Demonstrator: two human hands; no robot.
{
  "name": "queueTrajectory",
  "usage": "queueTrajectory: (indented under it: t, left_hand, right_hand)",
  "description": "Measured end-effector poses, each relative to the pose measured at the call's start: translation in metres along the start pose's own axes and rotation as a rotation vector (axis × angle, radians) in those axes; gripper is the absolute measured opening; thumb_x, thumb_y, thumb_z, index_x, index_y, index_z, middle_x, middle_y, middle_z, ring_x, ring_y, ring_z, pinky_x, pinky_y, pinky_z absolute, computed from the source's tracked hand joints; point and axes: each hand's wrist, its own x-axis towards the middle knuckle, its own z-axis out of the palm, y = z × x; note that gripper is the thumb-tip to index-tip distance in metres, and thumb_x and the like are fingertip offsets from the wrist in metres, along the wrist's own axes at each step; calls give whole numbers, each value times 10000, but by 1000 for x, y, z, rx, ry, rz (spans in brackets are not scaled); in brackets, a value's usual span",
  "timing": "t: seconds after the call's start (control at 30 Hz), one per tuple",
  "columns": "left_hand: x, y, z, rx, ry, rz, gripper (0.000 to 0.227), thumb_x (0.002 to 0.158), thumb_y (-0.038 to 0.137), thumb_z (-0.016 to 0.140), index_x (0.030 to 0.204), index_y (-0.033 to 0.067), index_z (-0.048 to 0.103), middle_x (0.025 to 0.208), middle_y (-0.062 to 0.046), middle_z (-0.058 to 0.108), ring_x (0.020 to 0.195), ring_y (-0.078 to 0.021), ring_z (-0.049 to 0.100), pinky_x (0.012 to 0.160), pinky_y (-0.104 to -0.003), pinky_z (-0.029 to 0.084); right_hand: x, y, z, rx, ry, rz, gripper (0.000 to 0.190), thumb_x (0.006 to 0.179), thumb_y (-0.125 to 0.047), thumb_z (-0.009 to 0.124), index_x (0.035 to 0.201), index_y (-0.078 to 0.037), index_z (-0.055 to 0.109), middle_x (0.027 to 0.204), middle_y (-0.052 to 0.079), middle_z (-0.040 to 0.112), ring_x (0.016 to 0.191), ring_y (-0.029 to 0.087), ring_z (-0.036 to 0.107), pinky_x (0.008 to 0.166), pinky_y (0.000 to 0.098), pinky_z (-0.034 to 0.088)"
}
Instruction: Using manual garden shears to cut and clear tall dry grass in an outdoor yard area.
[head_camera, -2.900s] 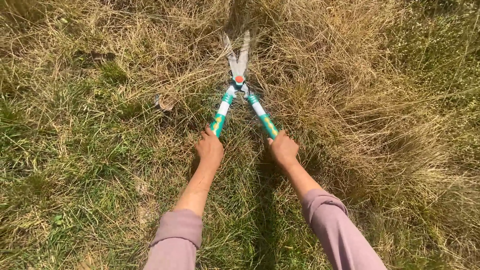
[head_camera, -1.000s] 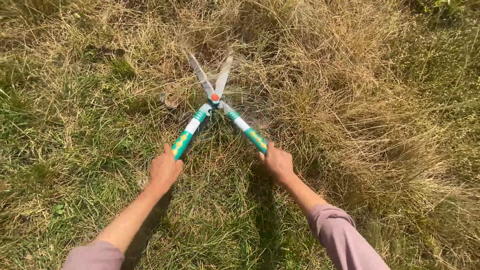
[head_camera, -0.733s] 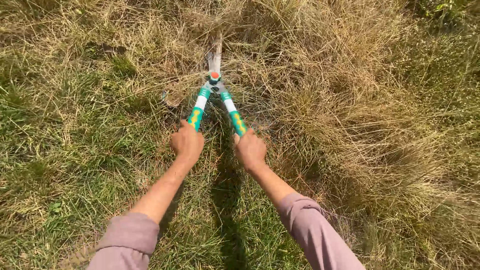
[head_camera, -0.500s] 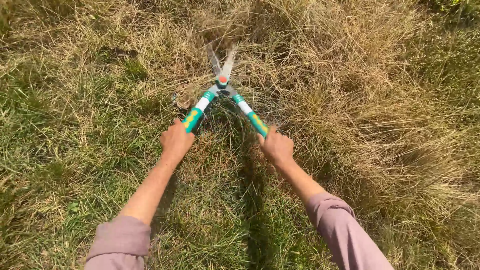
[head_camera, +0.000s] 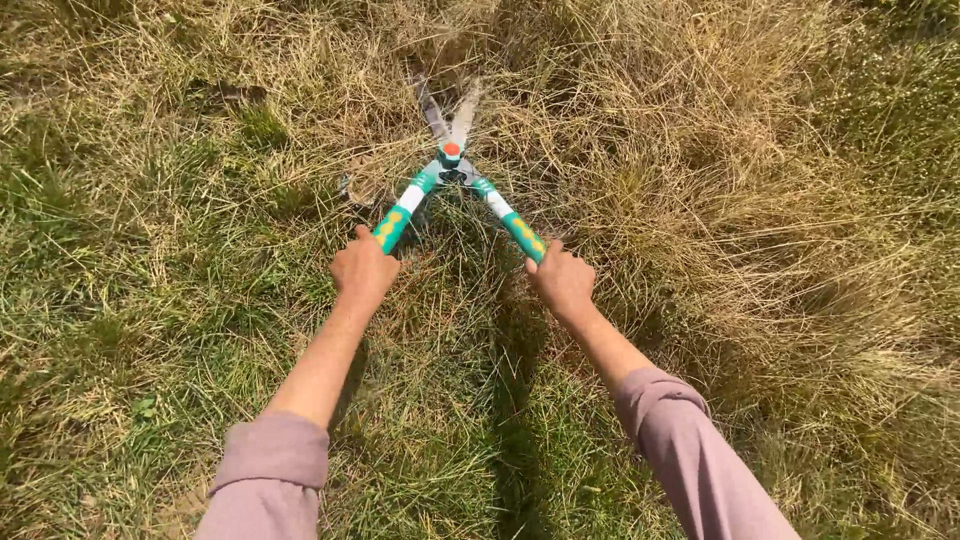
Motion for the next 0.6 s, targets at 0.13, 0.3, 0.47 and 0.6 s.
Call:
queueTrajectory:
  t: [0.13,0.3,0.47,0.6]
  left_hand:
    - [-23,55,33,-70,-12,-22,610,867,62,546,1417,-163,407,948,-311,712,850,-464,740,614,-518,591]
    - [-27,37,43,-179,-188,-15,790,848,166,618,1507,-125,294,1053,-337,666,965,-497,692,712,-566,566]
    - [-67,11,47,-262,-296,-37,729,818,124,612,1473,-74,359,1120,-348,654,1036,-512,679,780,-560,539]
    - [-76,-4,53,-180,-331,-8,690,843,127,601,1469,-39,362,1127,-326,654,1054,-487,680,828,-537,521]
  right_hand:
    - [-20,-41,-23,221,-43,55,484,974,-482,489,1092,-20,569,835,212,706,834,378,744,754,521,587]
    - [-36,-28,-45,366,-176,-41,630,892,-325,598,1349,84,457,1087,285,668,1025,447,699,859,556,556]
    - [-64,-23,-33,506,-285,-37,609,881,-302,646,1341,48,454,1059,281,671,1011,448,697,840,564,571]
    - [-95,-10,-46,576,-253,32,453,942,-214,622,1286,55,501,1009,278,675,967,423,706,828,529,581]
